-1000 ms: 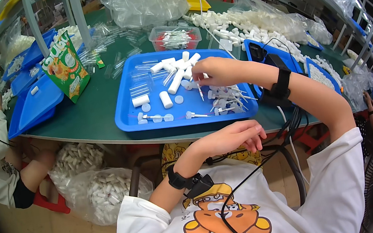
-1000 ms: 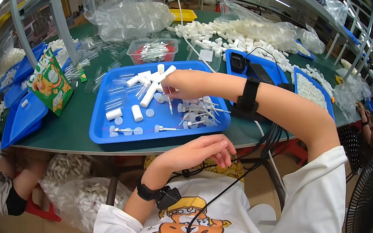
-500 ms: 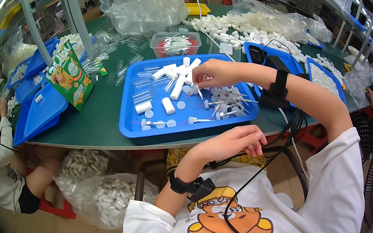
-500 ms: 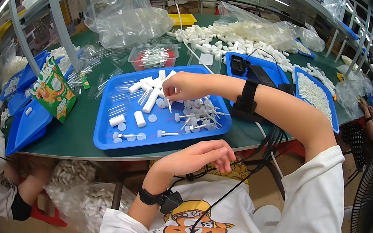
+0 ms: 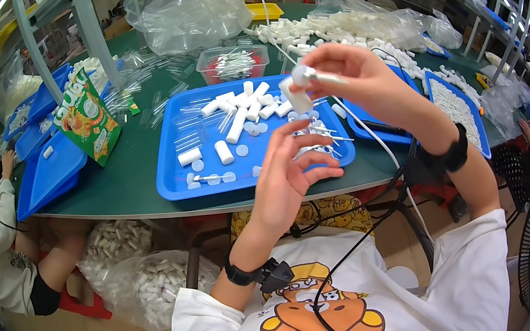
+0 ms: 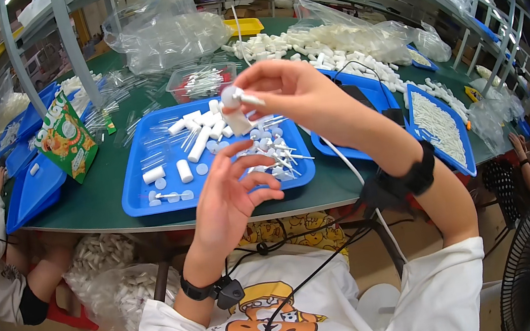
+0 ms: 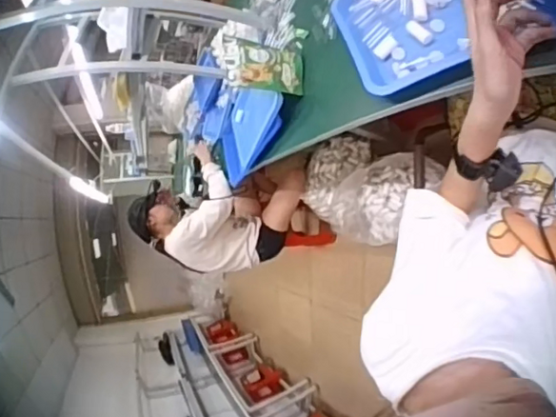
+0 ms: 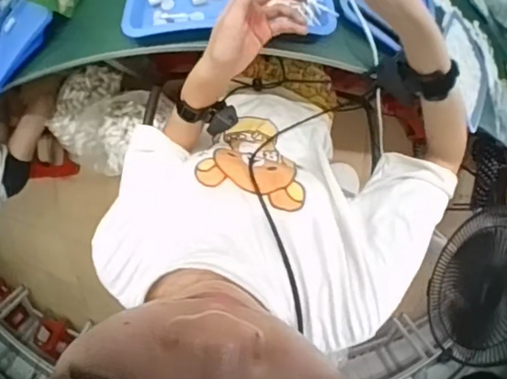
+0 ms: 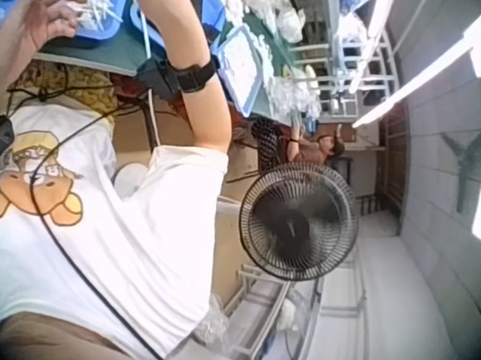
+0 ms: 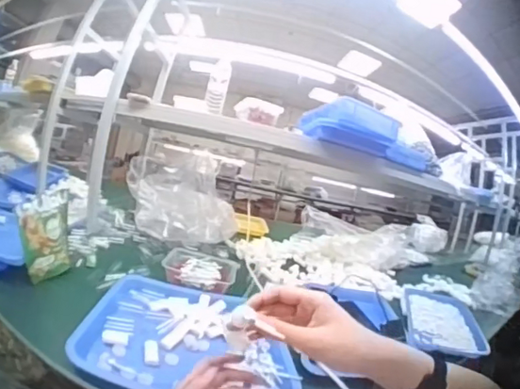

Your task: The person assembles small white plastic components by hand at a factory workstation. They repeatedly pick up cylindrical bodies and caps from a blue tray, fit the caps onto the bodies, and place the assembled units back into the tray.

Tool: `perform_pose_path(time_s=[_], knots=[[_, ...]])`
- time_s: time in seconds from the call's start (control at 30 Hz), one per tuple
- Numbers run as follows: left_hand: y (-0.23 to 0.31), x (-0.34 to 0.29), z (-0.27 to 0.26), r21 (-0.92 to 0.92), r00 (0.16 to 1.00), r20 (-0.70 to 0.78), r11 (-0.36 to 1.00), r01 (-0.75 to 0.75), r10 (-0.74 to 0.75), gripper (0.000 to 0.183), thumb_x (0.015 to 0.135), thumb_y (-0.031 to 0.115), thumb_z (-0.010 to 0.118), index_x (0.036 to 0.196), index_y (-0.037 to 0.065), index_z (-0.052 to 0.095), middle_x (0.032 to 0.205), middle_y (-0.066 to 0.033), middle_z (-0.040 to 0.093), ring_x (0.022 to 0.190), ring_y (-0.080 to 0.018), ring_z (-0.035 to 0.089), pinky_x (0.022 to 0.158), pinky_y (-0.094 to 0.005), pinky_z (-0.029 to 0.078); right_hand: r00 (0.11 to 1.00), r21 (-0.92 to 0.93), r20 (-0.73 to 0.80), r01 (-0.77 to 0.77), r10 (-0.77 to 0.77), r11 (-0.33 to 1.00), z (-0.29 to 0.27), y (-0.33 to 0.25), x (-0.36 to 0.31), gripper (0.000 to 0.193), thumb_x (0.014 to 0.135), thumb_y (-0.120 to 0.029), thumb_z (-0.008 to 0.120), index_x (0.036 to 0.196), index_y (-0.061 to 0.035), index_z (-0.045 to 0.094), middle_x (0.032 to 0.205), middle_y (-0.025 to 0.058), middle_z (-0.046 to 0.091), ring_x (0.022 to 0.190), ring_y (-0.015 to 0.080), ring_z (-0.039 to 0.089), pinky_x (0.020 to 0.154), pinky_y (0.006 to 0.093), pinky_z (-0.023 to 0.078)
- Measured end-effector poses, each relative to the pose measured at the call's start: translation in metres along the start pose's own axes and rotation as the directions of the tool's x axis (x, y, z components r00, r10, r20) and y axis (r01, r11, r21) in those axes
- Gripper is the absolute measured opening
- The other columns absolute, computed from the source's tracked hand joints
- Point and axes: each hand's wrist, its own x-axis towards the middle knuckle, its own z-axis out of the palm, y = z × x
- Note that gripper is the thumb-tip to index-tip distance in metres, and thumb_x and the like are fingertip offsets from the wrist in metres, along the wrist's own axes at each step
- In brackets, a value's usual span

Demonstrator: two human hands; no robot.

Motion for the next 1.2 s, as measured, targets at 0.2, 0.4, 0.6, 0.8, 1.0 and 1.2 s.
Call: perform_pose_path(time_s=[0.2, 0.4, 0.6, 0.8, 1.0, 1.2], knots=[[-0.001, -0.001, 0.01, 0.117, 0.995, -0.011, 0.988, -0.101, 0.103, 0.048, 0.097, 0.029, 0.038, 0.135, 0.003, 0.025, 0.121, -0.0137, 0.048, 0.11, -0.0247, 0.052, 0.096, -0.0409, 0.043, 0.999, 0.068, -0.032, -0.018, 0.02, 0.998, 0.012, 0.004, -0.043, 0.02, 0.089, -0.008, 0.054, 0.106, 0.0027, 0.054, 0.103, 0.0067, 0.059, 0.098, 0.0124, 0.057, 0.085, 0.026, 0.046], [0.0, -0.005, 0.014, 0.268, 0.998, 0.015, 0.961, -0.067, 0.065, 0.035, 0.094, 0.016, 0.048, 0.124, 0.0, 0.042, 0.123, -0.013, 0.048, 0.109, -0.02, 0.053, 0.094, -0.0356, 0.045, 0.997, 0.049, -0.064, 0.039, -0.036, 0.998, 0.022, 0.01, -0.07, 0.02, 0.088, -0.004, 0.054, 0.106, 0.0032, 0.053, 0.106, 0.0093, 0.059, 0.1, 0.0151, 0.057, 0.088, 0.0289, 0.045], [-0.001, -0.005, 0.012, 0.344, 0.992, -0.003, 0.932, -0.116, 0.124, 0.026, 0.087, 0.009, 0.059, 0.11, 0.0, 0.048, 0.114, -0.0138, 0.055, 0.105, -0.0182, 0.055, 0.09, -0.0316, 0.046, 0.967, -0.258, -0.15, 0.165, -0.208, 0.952, 0.027, 0.009, -0.086, 0.018, 0.084, -0.003, 0.059, 0.101, 0.0029, 0.058, 0.102, 0.0105, 0.061, 0.097, 0.016, 0.059, 0.086, 0.0287, 0.046], [-0.001, -0.007, 0.012, 0.44, 0.992, -0.017, 0.892, -0.103, 0.123, 0.026, 0.082, 0.006, 0.065, 0.103, 0.002, 0.049, 0.104, -0.0128, 0.061, 0.1, -0.0175, 0.058, 0.086, -0.0306, 0.047, 0.958, -0.31, -0.222, 0.107, -0.182, 0.945, 0.027, 0.008, -0.108, 0.019, 0.08, 0.001, 0.063, 0.098, 0.0031, 0.058, 0.095, 0.009, 0.063, 0.093, 0.0152, 0.061, 0.081, 0.0271, 0.047], [-0.002, -0.008, 0.014, 0.421, 1.0, -0.002, 0.907, -0.027, 0.031, 0.033, 0.081, 0.004, 0.066, 0.109, 0.002, 0.049, 0.101, -0.012, 0.061, 0.096, -0.0176, 0.06, 0.083, -0.0293, 0.048, 0.97, -0.153, -0.198, 0.111, -0.141, 0.982, 0.021, 0.014, -0.116, 0.023, 0.076, 0.004, 0.066, 0.097, 0.0034, 0.057, 0.096, 0.0096, 0.061, 0.095, 0.0162, 0.06, 0.083, 0.0281, 0.047], [-0.003, -0.009, 0.014, 0.395, 0.999, 0.023, 0.918, 0.034, -0.047, 0.038, 0.081, 0.003, 0.065, 0.116, 0.003, 0.05, 0.101, -0.0106, 0.061, 0.092, -0.0158, 0.061, 0.08, -0.028, 0.049, 0.982, 0.106, -0.188, 0.002, 0.018, 0.994, 0.022, 0.012, -0.12, 0.031, 0.074, 0.003, 0.069, 0.103, 0.0026, 0.058, 0.106, 0.0101, 0.056, 0.098, 0.0161, 0.055, 0.086, 0.0295, 0.046]])
